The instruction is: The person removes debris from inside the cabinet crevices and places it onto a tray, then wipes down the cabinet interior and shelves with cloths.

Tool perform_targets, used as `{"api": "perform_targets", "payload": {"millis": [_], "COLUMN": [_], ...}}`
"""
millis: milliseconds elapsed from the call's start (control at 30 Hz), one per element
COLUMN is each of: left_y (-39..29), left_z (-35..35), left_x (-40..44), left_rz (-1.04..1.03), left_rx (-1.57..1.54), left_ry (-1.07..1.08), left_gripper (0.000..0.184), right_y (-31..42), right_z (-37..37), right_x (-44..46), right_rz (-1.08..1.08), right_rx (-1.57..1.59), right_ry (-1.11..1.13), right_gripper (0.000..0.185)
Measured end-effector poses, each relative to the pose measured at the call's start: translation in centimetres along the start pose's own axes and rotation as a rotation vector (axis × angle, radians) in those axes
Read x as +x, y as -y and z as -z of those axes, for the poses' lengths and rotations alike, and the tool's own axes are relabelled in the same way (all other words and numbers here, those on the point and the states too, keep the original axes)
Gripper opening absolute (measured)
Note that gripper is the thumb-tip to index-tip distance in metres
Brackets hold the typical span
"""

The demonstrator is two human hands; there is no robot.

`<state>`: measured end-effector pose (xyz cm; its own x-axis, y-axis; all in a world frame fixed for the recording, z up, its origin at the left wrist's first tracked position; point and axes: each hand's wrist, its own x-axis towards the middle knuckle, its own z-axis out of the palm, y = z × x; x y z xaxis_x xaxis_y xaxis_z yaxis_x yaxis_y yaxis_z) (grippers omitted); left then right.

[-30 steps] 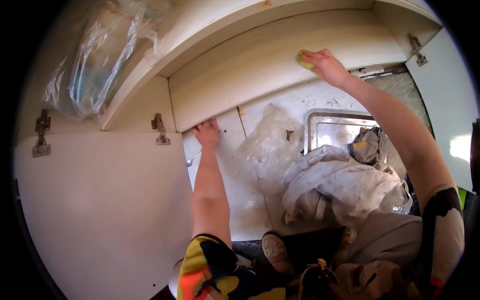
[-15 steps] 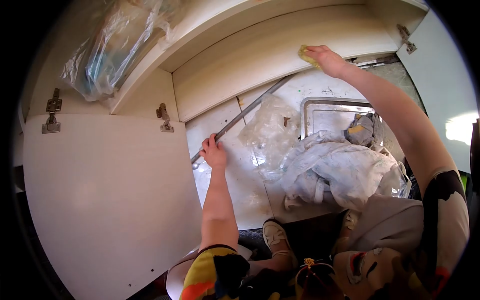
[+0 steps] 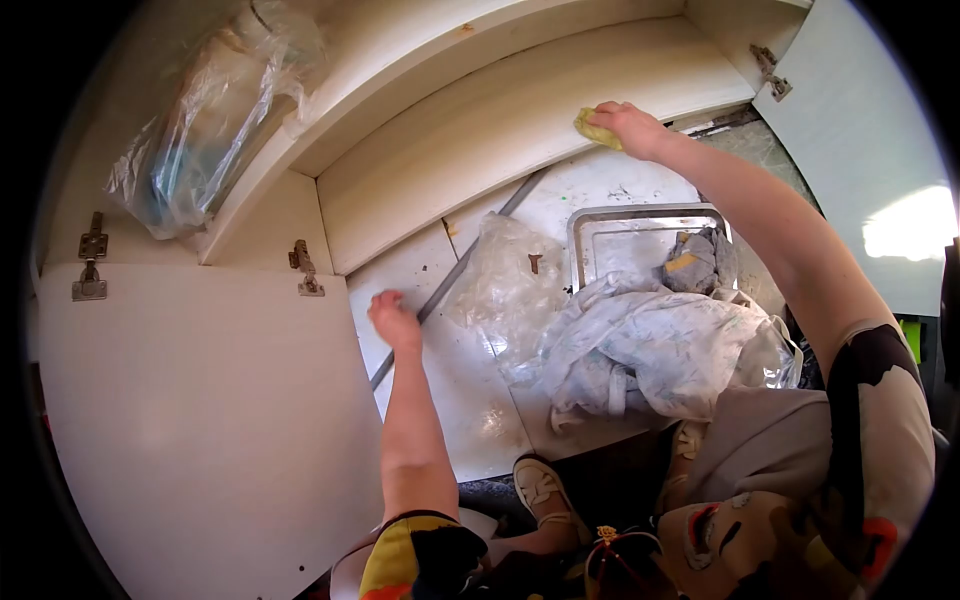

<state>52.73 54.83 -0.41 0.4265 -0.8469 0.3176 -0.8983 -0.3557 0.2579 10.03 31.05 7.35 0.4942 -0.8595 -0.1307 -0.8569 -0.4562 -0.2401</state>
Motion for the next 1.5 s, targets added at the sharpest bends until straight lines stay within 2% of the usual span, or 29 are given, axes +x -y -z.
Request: {"api": "perform_targets", "payload": {"millis": [67, 133, 167, 267, 333, 400, 533, 600, 667, 700, 767, 800, 867, 933, 1000, 1033, 1067, 1100, 1167, 1200, 1233, 1267, 1333, 1400, 1433, 1500], "left_y": [-1.9, -4.5, -5.2, -6.7, -7.3, -7.3, -6.1, -5.8, -5.9, -6.2, -6.6, -6.5, -6.8, -9.7, -12.6, -14.0, -15.7, -17.3, -20.0, -21.6, -23.0, -24.8, -28.2, -30.3, -30.5, -31.6], "left_z": [-1.9, -2.5, -2.5, -2.4, -1.6, -0.2, 3.7, 5.8, 7.3, 8.2, 10.0, 10.4, 10.6, 12.1, 13.4, 13.7, 14.3, 15.0, 16.1, 16.9, 18.1, 19.5, 23.1, 25.2, 25.6, 25.4], "left_x": [1.5, 1.6, 1.5, 1.1, 1.2, 0.8, 0.1, -0.4, -1.4, -1.9, -2.4, -2.9, -3.6, -3.7, -3.7, -3.5, -3.3, -3.1, -2.4, -1.6, -0.8, -0.5, 0.9, 2.2, 2.8, 4.1], "left_rz": [-0.229, -0.355, -0.341, -0.312, -0.329, -0.344, -0.416, -0.426, -0.421, -0.431, -0.445, -0.458, -0.452, -0.495, -0.552, -0.610, -0.632, -0.663, -0.689, -0.813, -0.911, -0.946, -0.827, -0.774, -0.798, -0.854], "left_rx": [-0.161, -0.050, -0.041, 0.234, 0.266, 0.302, 0.307, 0.297, 0.219, 0.217, 0.231, 0.229, 0.102, 0.079, 0.020, -0.034, -0.095, -0.164, -0.277, -0.374, -0.461, -0.479, -0.649, -0.752, -0.782, -0.799], "left_ry": [0.085, 0.289, 0.290, 0.491, 0.569, 0.649, 0.838, 0.890, 1.039, 1.040, 1.116, 1.108, 1.045, 1.030, 0.988, 0.957, 0.935, 0.921, 0.918, 0.884, 0.844, 0.849, 0.826, 0.704, 0.620, 0.508], "left_gripper": [0.027, 0.025, 0.025, 0.023, 0.023, 0.023, 0.022, 0.024, 0.024, 0.024, 0.024, 0.024, 0.024, 0.026, 0.027, 0.027, 0.028, 0.029, 0.035, 0.040, 0.045, 0.045, 0.051, 0.054, 0.053, 0.051], "right_y": [-0.2, -0.6, -1.2, -0.5, -0.5, -0.1, 1.0, 1.6, 3.3, 3.1, 2.5, 2.7, 3.4, 4.7, 5.3, 5.2, 5.7, 6.7, 8.3, 7.7, 6.3, 5.2, 4.3, 3.5, 3.2, 0.8], "right_z": [0.2, -0.3, -0.8, -1.2, -0.5, 0.0, 0.5, -0.2, 0.7, 0.0, -1.4, -1.1, -0.2, 1.1, 1.6, 1.5, 2.1, 3.7, 7.3, 8.7, 11.0, 13.8, 19.8, 24.7, 26.8, 31.0], "right_x": [-0.2, 0.0, 0.1, 0.0, -1.1, -2.1, -5.0, -6.8, -9.3, -10.1, -10.9, -11.5, -12.9, -14.2, -15.4, -15.9, -16.3, -16.9, -17.8, -18.5, -20.1, -21.3, -24.0, -28.5, -30.6, -35.2], "right_rz": [-0.007, -0.002, 0.016, 0.038, 0.019, 0.126, 0.246, 0.380, 0.224, 0.214, 0.198, 0.189, -0.226, -0.263, -0.378, -0.252, -0.215, -0.178, -0.128, -0.081, -0.110, -0.135, -0.214, -0.330, -0.332, -0.246], "right_rx": [0.013, 0.034, 0.017, -0.030, -0.078, -0.030, 0.013, 0.010, 0.116, 0.115, 0.147, 0.141, 1.008, 1.375, 1.711, 1.896, 2.002, 2.003, 1.914, 1.889, 1.860, 1.788, 1.567, 1.366, 1.197, 1.017], "right_ry": [0.010, 0.019, 0.001, -0.071, -0.132, -0.295, -0.378, -0.271, 0.032, 0.030, 0.270, 0.260, 0.496, 0.490, 0.475, 0.527, 0.576, 0.528, 0.181, 0.012, -0.053, -0.203, -0.484, -0.761, -0.865, -0.847], "right_gripper": [0.065, 0.065, 0.064, 0.060, 0.057, 0.047, 0.037, 0.034, 0.032, 0.032, 0.032, 0.032, 0.041, 0.049, 0.049, 0.048, 0.044, 0.039, 0.030, 0.029, 0.029, 0.026, 0.024, 0.029, 0.033, 0.037]}}
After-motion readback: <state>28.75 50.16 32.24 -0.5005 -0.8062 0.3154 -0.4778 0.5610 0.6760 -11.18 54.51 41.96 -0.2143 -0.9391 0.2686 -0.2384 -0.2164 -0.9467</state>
